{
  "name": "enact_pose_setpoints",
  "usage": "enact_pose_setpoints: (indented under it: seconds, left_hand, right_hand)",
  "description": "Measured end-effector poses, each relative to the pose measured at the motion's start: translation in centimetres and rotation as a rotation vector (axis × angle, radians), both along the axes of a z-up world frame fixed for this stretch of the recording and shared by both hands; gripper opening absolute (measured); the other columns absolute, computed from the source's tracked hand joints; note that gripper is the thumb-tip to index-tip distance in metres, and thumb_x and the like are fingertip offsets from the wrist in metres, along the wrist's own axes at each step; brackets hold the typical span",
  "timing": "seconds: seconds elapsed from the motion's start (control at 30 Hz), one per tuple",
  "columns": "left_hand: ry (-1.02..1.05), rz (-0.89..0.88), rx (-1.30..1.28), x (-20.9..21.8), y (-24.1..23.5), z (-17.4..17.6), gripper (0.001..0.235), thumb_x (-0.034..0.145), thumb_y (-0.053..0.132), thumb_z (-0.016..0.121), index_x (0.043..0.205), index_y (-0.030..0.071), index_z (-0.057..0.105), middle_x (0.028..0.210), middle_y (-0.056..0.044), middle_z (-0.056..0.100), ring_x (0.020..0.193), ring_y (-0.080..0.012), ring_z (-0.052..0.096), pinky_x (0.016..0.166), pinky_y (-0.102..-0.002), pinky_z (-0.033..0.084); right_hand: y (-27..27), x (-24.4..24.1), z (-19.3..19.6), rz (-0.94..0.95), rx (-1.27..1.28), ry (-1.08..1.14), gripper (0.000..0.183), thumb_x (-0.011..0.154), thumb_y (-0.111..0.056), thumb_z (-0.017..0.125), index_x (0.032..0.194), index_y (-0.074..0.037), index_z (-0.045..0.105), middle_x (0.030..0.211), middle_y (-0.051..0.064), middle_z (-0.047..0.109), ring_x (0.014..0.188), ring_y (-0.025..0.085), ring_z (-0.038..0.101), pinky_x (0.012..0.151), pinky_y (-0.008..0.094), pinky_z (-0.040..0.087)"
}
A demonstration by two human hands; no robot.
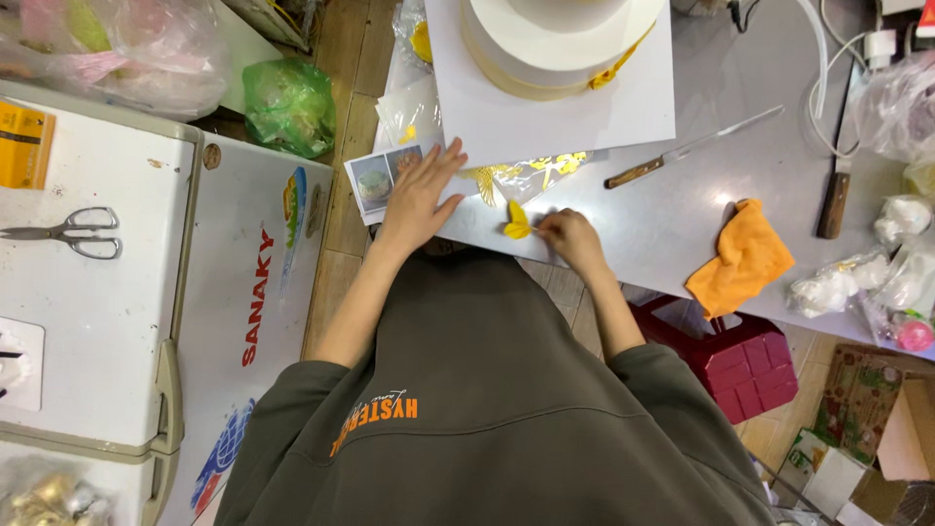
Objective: The person assembles yellow paper flower petals onto a thin stick using a hot glue gun. They then handle and shape a gold-colored wire cake topper, bending its components into a decorative form. The person works at a cluttered counter with various craft supplies and a tiered cake base nearby.
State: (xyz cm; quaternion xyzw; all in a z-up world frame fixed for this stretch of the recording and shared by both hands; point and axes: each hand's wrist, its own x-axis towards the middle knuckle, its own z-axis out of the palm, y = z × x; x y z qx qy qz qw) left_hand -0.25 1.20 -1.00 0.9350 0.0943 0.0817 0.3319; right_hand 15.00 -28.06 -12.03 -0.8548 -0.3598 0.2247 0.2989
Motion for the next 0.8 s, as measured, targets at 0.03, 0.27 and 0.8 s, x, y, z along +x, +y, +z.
enact_pose_setpoints:
  seconds: [0.03,0.27,0.8]
  left_hand:
    - [-0.012,0.023,-0.020,0.0,0.1,-0.1,0.061,0.094,0.021,0.073,0.150,0.012,0.051,0.164,-0.005,0.039,0.149,-0.0345,0.040,0.120,-0.057,0.033]
    - [0.021,0.185,-0.451,-0.4,3.4,0.9,0.052,0.093,0.025,0.070,0.142,0.014,0.055,0.158,-0.008,0.047,0.140,-0.0315,0.055,0.111,-0.045,0.047]
    - [0.196,0.095,-0.158,-15.4,5.9,-8.5,0.051,0.093,0.032,0.073,0.136,0.006,0.062,0.157,-0.021,0.043,0.145,-0.0402,0.039,0.117,-0.048,0.034]
  right_hand:
    - [-0.4,0.4,0.2,-0.010,-0.006,0.014,0.012,0.083,-0.014,0.079,0.093,-0.008,0.078,0.090,0.014,0.070,0.089,0.033,0.064,0.081,0.043,0.051]
    - [0.2,1.0,2.7,-0.151,0.007,-0.034,0.012,0.089,-0.015,0.077,0.099,-0.008,0.078,0.095,0.013,0.070,0.088,0.031,0.063,0.078,0.042,0.051]
    - [6.4,-5.3,1.8,-0.143,0.158,-0.227,0.033,0.090,-0.015,0.077,0.120,-0.005,0.072,0.137,0.019,0.062,0.127,0.039,0.054,0.105,0.046,0.045]
